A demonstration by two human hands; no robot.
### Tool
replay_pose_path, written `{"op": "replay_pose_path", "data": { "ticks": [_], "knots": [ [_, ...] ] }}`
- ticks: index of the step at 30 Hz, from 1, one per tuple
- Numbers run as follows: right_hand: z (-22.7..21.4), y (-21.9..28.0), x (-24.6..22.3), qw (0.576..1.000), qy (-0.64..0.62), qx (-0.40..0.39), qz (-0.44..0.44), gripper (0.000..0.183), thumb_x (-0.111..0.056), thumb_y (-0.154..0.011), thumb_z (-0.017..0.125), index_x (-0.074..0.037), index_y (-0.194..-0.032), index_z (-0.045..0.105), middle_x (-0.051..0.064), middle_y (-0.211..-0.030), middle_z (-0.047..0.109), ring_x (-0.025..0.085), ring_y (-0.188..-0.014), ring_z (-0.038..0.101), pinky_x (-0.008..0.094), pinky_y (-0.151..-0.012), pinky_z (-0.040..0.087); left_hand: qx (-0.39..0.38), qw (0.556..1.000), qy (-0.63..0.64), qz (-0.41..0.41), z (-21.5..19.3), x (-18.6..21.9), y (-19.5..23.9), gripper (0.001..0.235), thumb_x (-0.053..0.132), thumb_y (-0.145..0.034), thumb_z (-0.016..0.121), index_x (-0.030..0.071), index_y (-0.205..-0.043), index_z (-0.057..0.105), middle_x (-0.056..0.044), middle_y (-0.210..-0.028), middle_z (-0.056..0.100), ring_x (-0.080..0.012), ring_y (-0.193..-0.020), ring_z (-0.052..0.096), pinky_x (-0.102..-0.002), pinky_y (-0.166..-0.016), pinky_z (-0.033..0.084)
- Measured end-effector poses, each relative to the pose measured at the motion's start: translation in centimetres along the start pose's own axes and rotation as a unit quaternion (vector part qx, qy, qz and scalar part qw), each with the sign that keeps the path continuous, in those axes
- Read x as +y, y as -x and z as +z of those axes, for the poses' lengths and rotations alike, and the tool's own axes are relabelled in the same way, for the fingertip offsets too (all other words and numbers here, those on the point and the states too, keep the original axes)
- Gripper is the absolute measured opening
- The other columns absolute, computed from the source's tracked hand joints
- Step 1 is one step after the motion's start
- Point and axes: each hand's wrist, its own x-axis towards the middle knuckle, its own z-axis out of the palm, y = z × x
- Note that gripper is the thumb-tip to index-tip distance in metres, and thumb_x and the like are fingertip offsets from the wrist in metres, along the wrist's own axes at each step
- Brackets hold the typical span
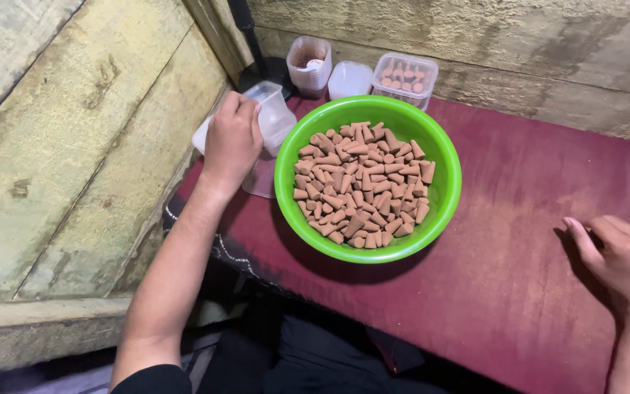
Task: Packaging incense cones from a large bowl into small plastic containers
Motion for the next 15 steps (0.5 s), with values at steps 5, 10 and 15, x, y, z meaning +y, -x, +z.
{"op": "replay_pose_path", "data": {
  "ticks": [5, 10, 15],
  "knots": [
    [-2.5, -0.9, -2.3, 0.997, 0.070, -0.009, 0.010, 0.033, -0.034, -0.121, 0.079, -0.021, -0.092, 0.070, -0.006, -0.088, 0.067, 0.016, -0.078, 0.066, 0.032, -0.067, 0.046, 0.104, 0.991, -0.011, 0.082, -3.7, 6.3, -1.1, 0.006, -0.006, -0.102, 0.060, -0.008, -0.106, 0.065, -0.017, -0.100, 0.059, -0.0305, -0.081, 0.062, -0.041, -0.069, 0.056],
    [-4.0, -2.2, -3.4, 0.998, 0.036, 0.036, -0.022, 0.006, -0.022, -0.115, 0.085, -0.017, -0.114, 0.081, -0.003, -0.105, 0.079, 0.013, -0.088, 0.073, 0.028, -0.072, 0.055, 0.061, 0.967, 0.199, 0.149, -5.1, 15.1, 0.2, 0.011, -0.011, -0.101, 0.054, -0.015, -0.109, 0.062, -0.026, -0.104, 0.064, -0.0330, -0.087, 0.066, -0.033, -0.083, 0.063],
    [-7.1, -4.4, -6.5, 0.920, -0.390, 0.007, -0.022, 0.084, -0.001, -0.074, 0.088, 0.003, -0.149, 0.051, 0.026, -0.132, 0.066, 0.023, -0.092, 0.070, 0.034, -0.091, 0.060, -0.153, 0.870, 0.386, 0.268, -3.9, 21.4, 1.8, 0.014, -0.005, -0.103, 0.056, -0.004, -0.117, 0.058, -0.017, -0.119, 0.061, -0.0326, -0.107, 0.067, -0.036, -0.093, 0.054]
  ]
}}
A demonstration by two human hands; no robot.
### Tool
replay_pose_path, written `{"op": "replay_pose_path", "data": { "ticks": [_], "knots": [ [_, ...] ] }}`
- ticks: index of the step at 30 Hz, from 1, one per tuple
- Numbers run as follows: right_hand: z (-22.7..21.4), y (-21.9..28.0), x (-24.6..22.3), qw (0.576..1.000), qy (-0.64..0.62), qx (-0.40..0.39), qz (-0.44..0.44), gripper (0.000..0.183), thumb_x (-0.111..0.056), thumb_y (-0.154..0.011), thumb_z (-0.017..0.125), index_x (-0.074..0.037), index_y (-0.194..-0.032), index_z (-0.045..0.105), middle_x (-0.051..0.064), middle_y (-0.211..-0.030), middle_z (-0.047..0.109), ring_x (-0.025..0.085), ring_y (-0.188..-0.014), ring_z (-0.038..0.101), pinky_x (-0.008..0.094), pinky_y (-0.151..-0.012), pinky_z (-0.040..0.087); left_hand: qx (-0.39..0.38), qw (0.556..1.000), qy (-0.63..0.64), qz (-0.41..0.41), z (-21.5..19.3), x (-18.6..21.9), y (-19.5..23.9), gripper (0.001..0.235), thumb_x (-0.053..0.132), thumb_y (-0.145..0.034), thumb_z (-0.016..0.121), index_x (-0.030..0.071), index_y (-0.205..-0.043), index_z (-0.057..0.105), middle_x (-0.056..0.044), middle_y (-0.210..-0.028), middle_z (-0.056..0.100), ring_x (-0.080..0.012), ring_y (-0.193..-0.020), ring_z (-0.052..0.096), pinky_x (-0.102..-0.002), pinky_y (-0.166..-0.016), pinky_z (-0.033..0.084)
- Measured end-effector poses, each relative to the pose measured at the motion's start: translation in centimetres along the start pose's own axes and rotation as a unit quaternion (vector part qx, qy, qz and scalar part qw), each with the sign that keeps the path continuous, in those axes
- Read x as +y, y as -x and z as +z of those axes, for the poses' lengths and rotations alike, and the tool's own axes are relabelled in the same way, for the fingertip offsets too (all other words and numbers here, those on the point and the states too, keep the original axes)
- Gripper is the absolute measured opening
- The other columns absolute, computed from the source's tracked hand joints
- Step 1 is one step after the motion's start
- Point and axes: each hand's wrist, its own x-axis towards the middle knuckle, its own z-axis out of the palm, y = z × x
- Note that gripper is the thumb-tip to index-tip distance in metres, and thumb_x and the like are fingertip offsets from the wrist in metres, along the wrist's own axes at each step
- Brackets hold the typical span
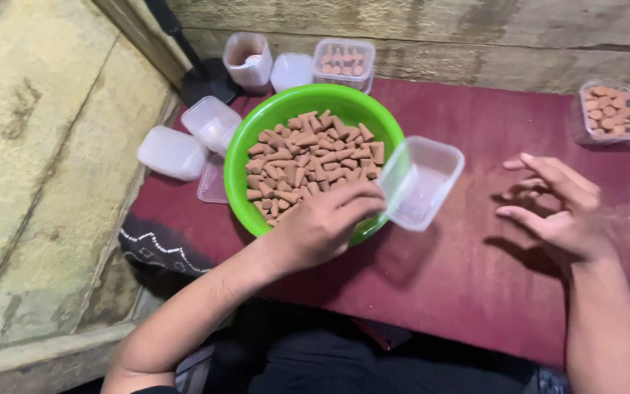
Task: Packaging incense cones from a large bowl into small plastic containers
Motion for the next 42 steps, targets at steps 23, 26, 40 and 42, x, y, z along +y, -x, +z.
{"op": "replay_pose_path", "data": {
  "ticks": [23, 26, 40, 42],
  "knots": [
    [2.1, -1.0, -0.3, 0.966, -0.130, -0.221, 0.043, 0.038, -0.026, -0.067, 0.095, -0.011, -0.080, 0.062, 0.007, -0.119, 0.063, 0.016, -0.103, 0.062, 0.026, -0.082, 0.049, -0.054, 0.985, -0.129, -0.097, 2.2, -7.7, -0.8, 0.046, -0.010, -0.085, 0.064, -0.001, -0.130, 0.063, -0.022, -0.135, 0.064, -0.0374, -0.123, 0.064, -0.049, -0.109, 0.052],
    [2.2, -0.9, 0.0, 0.965, -0.106, -0.233, 0.051, 0.043, -0.034, -0.063, 0.097, -0.012, -0.078, 0.063, 0.004, -0.117, 0.063, 0.014, -0.104, 0.062, 0.027, -0.088, 0.048, -0.094, 0.939, -0.230, -0.238, -0.1, -10.2, -0.5, 0.053, -0.004, -0.087, 0.061, 0.000, -0.140, 0.057, -0.025, -0.140, 0.058, -0.0397, -0.129, 0.055, -0.054, -0.111, 0.045],
    [2.2, -0.8, 0.1, 0.963, -0.094, -0.238, 0.078, 0.048, -0.032, -0.056, 0.100, -0.012, -0.092, 0.075, 0.002, -0.120, 0.065, 0.013, -0.109, 0.065, 0.025, -0.093, 0.051, -0.190, 0.927, -0.214, -0.242, -3.0, -15.1, 1.1, 0.031, 0.011, -0.098, 0.060, -0.001, -0.126, 0.068, -0.017, -0.105, 0.060, -0.0345, -0.097, 0.056, -0.049, -0.081, 0.053],
    [2.2, -0.7, 0.1, 0.963, -0.097, -0.239, 0.082, 0.046, -0.031, -0.057, 0.100, -0.012, -0.090, 0.074, 0.002, -0.120, 0.064, 0.012, -0.106, 0.064, 0.024, -0.088, 0.052, -0.214, 0.929, -0.230, -0.197, -3.1, -15.7, 1.5, 0.030, 0.021, -0.102, 0.058, -0.001, -0.121, 0.062, -0.022, -0.109, 0.056, -0.0398, -0.101, 0.055, -0.055, -0.083, 0.051]
  ]
}}
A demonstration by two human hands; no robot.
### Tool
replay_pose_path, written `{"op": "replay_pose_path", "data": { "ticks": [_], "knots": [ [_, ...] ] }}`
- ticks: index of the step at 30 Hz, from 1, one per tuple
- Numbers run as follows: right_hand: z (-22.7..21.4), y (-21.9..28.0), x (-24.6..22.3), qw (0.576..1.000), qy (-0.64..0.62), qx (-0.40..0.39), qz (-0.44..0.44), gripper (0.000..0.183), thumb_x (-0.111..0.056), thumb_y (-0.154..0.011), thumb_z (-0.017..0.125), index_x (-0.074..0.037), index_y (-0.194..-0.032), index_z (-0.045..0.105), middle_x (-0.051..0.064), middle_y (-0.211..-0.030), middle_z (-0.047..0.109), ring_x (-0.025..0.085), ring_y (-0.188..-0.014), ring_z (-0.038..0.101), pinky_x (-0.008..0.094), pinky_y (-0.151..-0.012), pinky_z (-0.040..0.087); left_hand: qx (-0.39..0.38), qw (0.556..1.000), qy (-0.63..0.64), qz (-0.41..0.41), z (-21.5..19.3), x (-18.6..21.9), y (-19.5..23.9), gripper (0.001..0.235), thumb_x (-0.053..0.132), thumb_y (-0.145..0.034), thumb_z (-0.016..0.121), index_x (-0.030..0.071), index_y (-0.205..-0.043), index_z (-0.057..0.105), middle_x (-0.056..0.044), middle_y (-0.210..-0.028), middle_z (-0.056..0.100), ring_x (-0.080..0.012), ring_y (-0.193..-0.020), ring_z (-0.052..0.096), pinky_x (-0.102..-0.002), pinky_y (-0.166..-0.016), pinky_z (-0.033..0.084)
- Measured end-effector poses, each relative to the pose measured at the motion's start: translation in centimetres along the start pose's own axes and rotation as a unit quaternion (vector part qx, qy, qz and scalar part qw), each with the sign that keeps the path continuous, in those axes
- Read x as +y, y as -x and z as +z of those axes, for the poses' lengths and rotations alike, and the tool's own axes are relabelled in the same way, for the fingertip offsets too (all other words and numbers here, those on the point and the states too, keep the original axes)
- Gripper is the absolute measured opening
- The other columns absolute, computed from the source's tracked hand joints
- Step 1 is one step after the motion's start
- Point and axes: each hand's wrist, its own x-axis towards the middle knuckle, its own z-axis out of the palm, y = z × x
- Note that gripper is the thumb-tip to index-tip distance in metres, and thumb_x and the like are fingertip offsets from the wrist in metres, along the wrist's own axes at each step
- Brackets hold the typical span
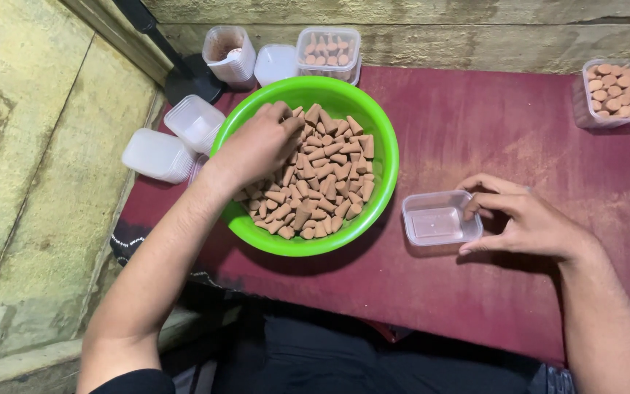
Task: Packaging incense cones from a large bowl into small plastic containers
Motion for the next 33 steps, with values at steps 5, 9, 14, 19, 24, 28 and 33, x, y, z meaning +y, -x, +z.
{"op": "replay_pose_path", "data": {
  "ticks": [5, 9, 14, 19, 24, 28, 33],
  "knots": [
    [-0.1, 0.1, 0.2, 1.000, 0.004, -0.002, -0.001, 0.044, -0.032, -0.059, 0.099, -0.012, -0.090, 0.074, 0.003, -0.121, 0.065, 0.012, -0.108, 0.065, 0.025, -0.091, 0.051, -0.018, 0.994, -0.087, 0.056, 0.6, -1.4, 0.3, 0.018, 0.007, -0.092, 0.057, -0.004, -0.106, 0.058, -0.021, -0.107, 0.057, -0.0377, -0.095, 0.056, -0.051, -0.078, 0.054],
    [-0.2, 0.2, 0.1, 1.000, 0.012, -0.007, 0.004, 0.043, -0.034, -0.060, 0.099, -0.014, -0.089, 0.074, 0.002, -0.122, 0.065, 0.012, -0.108, 0.066, 0.025, -0.091, 0.051, 0.002, 0.998, -0.009, 0.055, 0.5, -1.9, -0.4, 0.023, 0.016, -0.105, 0.051, -0.003, -0.104, 0.063, -0.020, -0.099, 0.061, -0.0413, -0.090, 0.059, -0.054, -0.077, 0.048],
    [-0.7, 0.1, -0.7, 0.999, 0.014, -0.043, 0.019, 0.047, -0.040, -0.058, 0.099, -0.015, -0.091, 0.077, -0.001, -0.121, 0.069, 0.010, -0.108, 0.069, 0.025, -0.093, 0.050, 0.024, 0.996, 0.081, 0.017, -0.5, -1.6, -0.4, 0.018, 0.004, -0.094, 0.068, -0.002, -0.110, 0.072, -0.015, -0.102, 0.069, -0.0344, -0.092, 0.067, -0.044, -0.082, 0.052],
    [-0.8, -0.1, -1.3, 0.998, -0.005, -0.061, 0.023, 0.054, -0.041, -0.057, 0.099, -0.014, -0.100, 0.080, -0.002, -0.122, 0.072, 0.012, -0.112, 0.070, 0.027, -0.097, 0.051, 0.077, 0.991, 0.107, 0.020, -0.7, -1.8, -0.4, 0.021, 0.002, -0.086, 0.072, 0.002, -0.107, 0.076, -0.013, -0.102, 0.075, -0.0320, -0.094, 0.069, -0.039, -0.085, 0.051],
    [-0.9, 0.5, -0.2, 0.998, -0.024, -0.058, 0.010, 0.057, -0.038, -0.054, 0.101, -0.016, -0.102, 0.080, 0.003, -0.118, 0.074, 0.015, -0.114, 0.072, 0.030, -0.099, 0.050, 0.146, 0.976, 0.159, -0.008, -3.9, 2.6, -0.7, 0.021, 0.000, -0.091, 0.077, 0.002, -0.112, 0.077, -0.013, -0.107, 0.077, -0.0227, -0.093, 0.072, -0.036, -0.085, 0.059],
    [-1.2, 0.3, -0.5, 0.998, -0.041, -0.043, -0.012, 0.065, -0.032, -0.055, 0.099, -0.013, -0.113, 0.077, 0.004, -0.117, 0.079, 0.017, -0.111, 0.075, 0.032, -0.102, 0.054, 0.151, 0.961, 0.222, 0.061, -4.3, 8.4, -1.8, 0.019, 0.006, -0.092, 0.079, 0.003, -0.111, 0.076, -0.013, -0.105, 0.076, -0.0212, -0.092, 0.073, -0.031, -0.086, 0.064],
    [-1.8, 0.7, 0.6, 0.996, 0.013, 0.093, -0.011, 0.026, -0.017, -0.084, 0.078, -0.006, -0.107, 0.075, 0.007, -0.107, 0.079, 0.018, -0.099, 0.075, 0.031, -0.098, 0.055, 0.110, 0.929, 0.297, 0.193, -2.9, 15.8, -3.5, 0.016, 0.006, -0.094, 0.074, 0.000, -0.109, 0.073, -0.012, -0.098, 0.071, -0.0246, -0.083, 0.072, -0.034, -0.075, 0.057]
  ]
}}
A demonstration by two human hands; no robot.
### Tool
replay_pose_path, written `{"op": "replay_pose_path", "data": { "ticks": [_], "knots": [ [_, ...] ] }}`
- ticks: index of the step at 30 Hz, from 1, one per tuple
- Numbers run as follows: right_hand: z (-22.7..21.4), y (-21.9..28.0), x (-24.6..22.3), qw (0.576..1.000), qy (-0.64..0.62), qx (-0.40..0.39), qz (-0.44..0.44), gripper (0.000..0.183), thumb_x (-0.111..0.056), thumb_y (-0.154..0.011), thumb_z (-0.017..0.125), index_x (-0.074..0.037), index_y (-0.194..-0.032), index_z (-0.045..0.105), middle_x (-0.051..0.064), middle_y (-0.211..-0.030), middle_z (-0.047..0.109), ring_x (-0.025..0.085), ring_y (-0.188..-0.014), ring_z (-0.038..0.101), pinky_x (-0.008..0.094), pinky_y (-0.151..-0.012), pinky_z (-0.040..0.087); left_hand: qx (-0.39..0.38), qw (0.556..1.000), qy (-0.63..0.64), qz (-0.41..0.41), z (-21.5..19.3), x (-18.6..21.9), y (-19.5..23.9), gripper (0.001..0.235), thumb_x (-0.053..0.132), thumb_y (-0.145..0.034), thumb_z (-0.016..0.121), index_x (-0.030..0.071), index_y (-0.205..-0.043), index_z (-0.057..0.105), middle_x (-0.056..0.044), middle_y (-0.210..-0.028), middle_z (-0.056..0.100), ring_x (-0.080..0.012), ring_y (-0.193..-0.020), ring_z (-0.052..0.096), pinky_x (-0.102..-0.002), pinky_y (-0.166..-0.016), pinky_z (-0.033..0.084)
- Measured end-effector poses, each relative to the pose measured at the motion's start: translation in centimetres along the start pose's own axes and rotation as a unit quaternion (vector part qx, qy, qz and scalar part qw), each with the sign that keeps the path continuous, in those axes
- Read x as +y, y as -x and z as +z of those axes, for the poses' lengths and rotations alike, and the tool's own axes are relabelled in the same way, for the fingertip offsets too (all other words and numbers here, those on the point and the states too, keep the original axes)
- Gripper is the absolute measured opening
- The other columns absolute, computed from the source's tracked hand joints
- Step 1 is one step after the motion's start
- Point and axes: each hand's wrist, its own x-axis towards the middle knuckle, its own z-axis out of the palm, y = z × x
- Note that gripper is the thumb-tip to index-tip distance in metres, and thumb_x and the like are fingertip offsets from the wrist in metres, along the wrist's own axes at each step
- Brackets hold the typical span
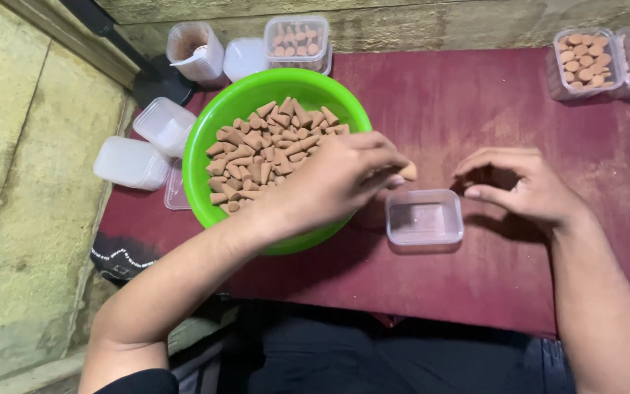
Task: Packaging incense cones from a large bowl into small plastic containers
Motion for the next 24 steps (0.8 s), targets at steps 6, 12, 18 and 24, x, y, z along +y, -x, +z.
{"op": "replay_pose_path", "data": {
  "ticks": [6, 12, 18, 24],
  "knots": [
    [0.2, 0.7, 2.0, 0.971, 0.059, 0.206, 0.104, 0.007, -0.007, -0.103, 0.079, -0.003, -0.107, 0.076, 0.008, -0.104, 0.076, 0.012, -0.090, 0.067, 0.024, -0.084, 0.050, -0.127, 0.991, -0.022, -0.025, 5.9, 0.7, -2.1, 0.022, 0.024, -0.098, 0.063, 0.006, -0.109, 0.069, -0.010, -0.096, 0.063, -0.0352, -0.081, 0.072, -0.046, -0.070, 0.055],
    [-0.3, 0.4, 2.9, 0.966, 0.005, 0.243, 0.083, 0.008, -0.004, -0.099, 0.083, -0.006, -0.105, 0.079, 0.011, -0.081, 0.073, 0.020, -0.073, 0.069, 0.032, -0.057, 0.050, -0.186, 0.975, -0.105, -0.054, 10.2, -0.3, -1.7, 0.002, 0.001, -0.085, 0.066, 0.002, -0.086, 0.068, -0.014, -0.083, 0.066, -0.0406, -0.069, 0.074, -0.046, -0.057, 0.063],
    [-0.2, 0.1, 2.0, 0.974, 0.019, 0.220, 0.055, 0.013, -0.001, -0.094, 0.082, -0.004, -0.106, 0.078, 0.017, -0.083, 0.072, 0.024, -0.069, 0.066, 0.034, -0.055, 0.050, -0.214, 0.965, -0.148, -0.024, 11.3, -0.7, -1.6, 0.003, 0.000, -0.083, 0.067, 0.001, -0.084, 0.070, -0.009, -0.083, 0.066, -0.0339, -0.069, 0.074, -0.039, -0.056, 0.063],
    [-0.1, -0.1, 1.5, 0.978, 0.012, 0.201, 0.047, 0.013, -0.001, -0.094, 0.081, -0.001, -0.107, 0.077, 0.018, -0.084, 0.072, 0.027, -0.070, 0.068, 0.036, -0.056, 0.052, -0.173, 0.979, -0.099, -0.033, 9.6, 0.7, -2.6, 0.008, -0.004, -0.087, 0.058, -0.003, -0.091, 0.065, -0.016, -0.084, 0.063, -0.0436, -0.071, 0.073, -0.049, -0.058, 0.061]
  ]
}}
